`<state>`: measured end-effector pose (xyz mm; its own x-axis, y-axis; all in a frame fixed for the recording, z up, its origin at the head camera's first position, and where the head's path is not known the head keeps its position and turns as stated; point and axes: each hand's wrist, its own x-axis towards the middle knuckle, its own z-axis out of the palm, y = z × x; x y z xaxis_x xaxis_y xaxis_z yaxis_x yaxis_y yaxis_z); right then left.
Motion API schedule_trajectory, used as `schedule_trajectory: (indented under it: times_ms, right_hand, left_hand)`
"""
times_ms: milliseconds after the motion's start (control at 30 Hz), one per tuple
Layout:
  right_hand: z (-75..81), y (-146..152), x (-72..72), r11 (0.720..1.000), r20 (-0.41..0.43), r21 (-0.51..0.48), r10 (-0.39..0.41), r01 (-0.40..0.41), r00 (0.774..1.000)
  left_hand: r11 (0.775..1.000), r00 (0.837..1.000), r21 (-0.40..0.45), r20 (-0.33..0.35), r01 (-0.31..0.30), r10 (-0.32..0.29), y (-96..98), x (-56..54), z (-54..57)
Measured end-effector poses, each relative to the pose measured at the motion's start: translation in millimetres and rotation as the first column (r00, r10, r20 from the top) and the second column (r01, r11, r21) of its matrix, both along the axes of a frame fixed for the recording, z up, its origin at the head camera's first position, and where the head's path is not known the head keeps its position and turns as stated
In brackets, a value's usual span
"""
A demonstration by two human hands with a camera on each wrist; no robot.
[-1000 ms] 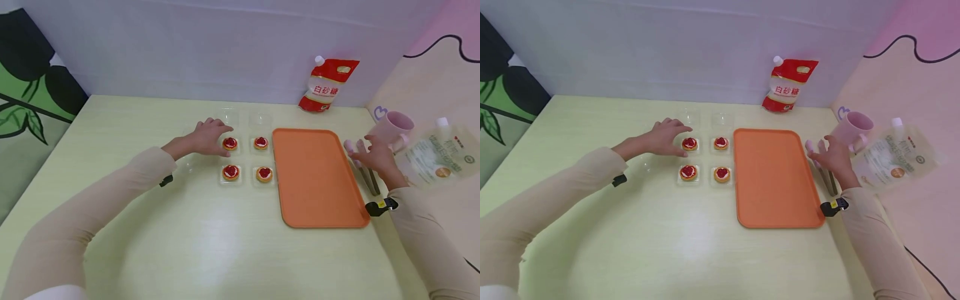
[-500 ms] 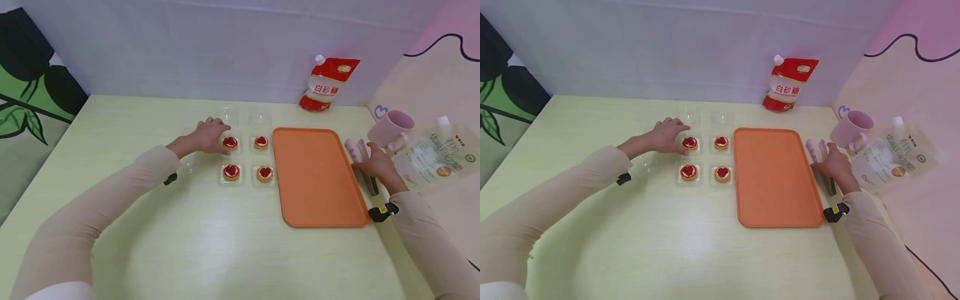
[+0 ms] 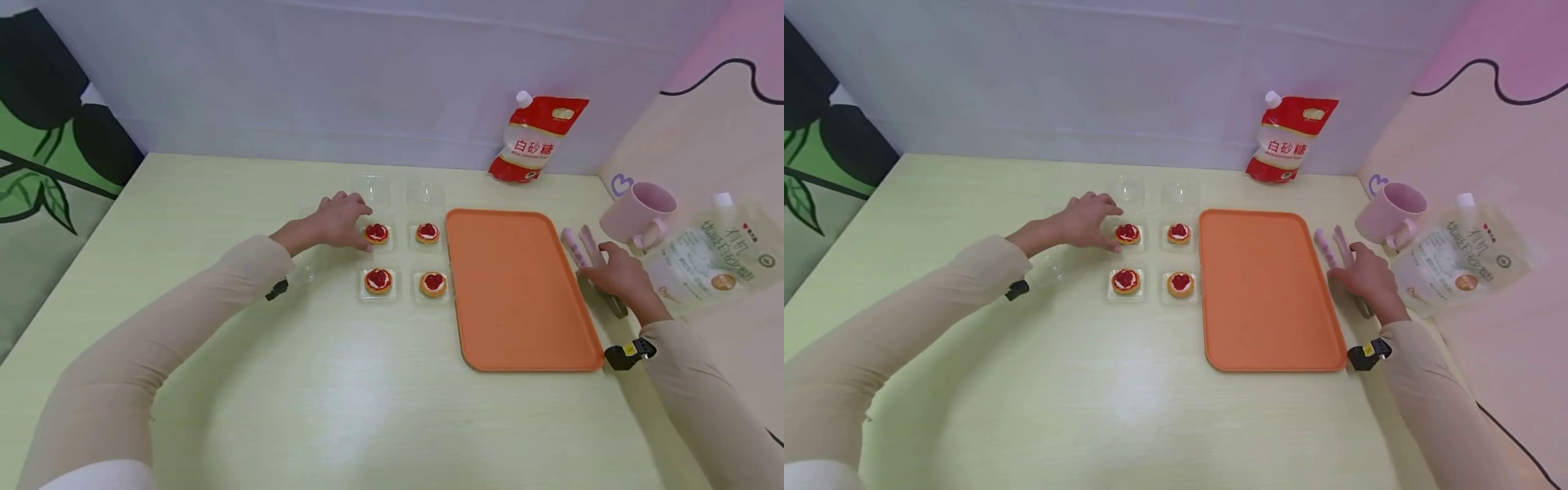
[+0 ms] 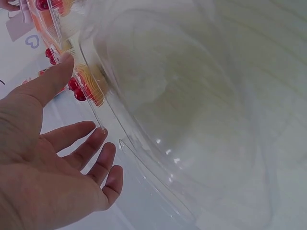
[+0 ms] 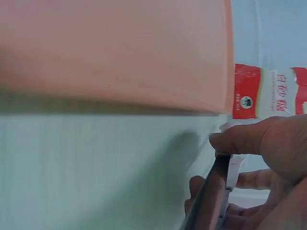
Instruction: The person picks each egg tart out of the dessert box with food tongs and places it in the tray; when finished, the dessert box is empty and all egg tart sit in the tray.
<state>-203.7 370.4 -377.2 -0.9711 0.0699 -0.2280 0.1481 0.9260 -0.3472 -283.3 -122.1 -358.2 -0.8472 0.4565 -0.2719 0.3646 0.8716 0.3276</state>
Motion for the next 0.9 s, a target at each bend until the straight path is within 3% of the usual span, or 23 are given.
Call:
schedule_trajectory:
  times_ms: [167,267,500,667,800,900]
  right_hand:
    - [9.5,-5,-3.4,0.998,-0.158,-0.055,0.018,-0.027,0.987]
    - [19.3,-14,-7.1,0.993,-0.180,-0.111,0.027,-0.048,0.983]
    - [43.0,-47,-19.9,0.979,-0.091,-0.197,0.037,-0.054,0.995]
    - [61.8,-89,-34.5,0.966,-0.011,-0.231,0.113,-0.112,0.994]
    - [72.8,-128,-47.7,0.942,0.032,-0.255,0.233,-0.218,0.972]
    - [76.2,-158,-55.7,0.920,0.066,-0.237,0.335,-0.311,0.940]
  left_hand:
    - [1.000,1.000,-0.004,-0.001,-0.002,0.002,-0.2,-0.2,0.2]
    - [1.000,1.000,-0.008,0.002,-0.008,0.008,-0.4,-1.0,-0.8]
    - [1.000,1.000,-0.005,0.009,-0.004,0.004,-1.2,-2.1,-4.1]
    - [1.000,1.000,0.011,0.003,-0.002,0.002,-3.3,-1.4,-3.7]
    - [1.000,1.000,0.020,-0.002,0.005,-0.005,-3.0,-2.3,-3.9]
    - [1.000,1.000,0.020,0.004,0.003,-0.003,-2.1,-3.0,-4.5]
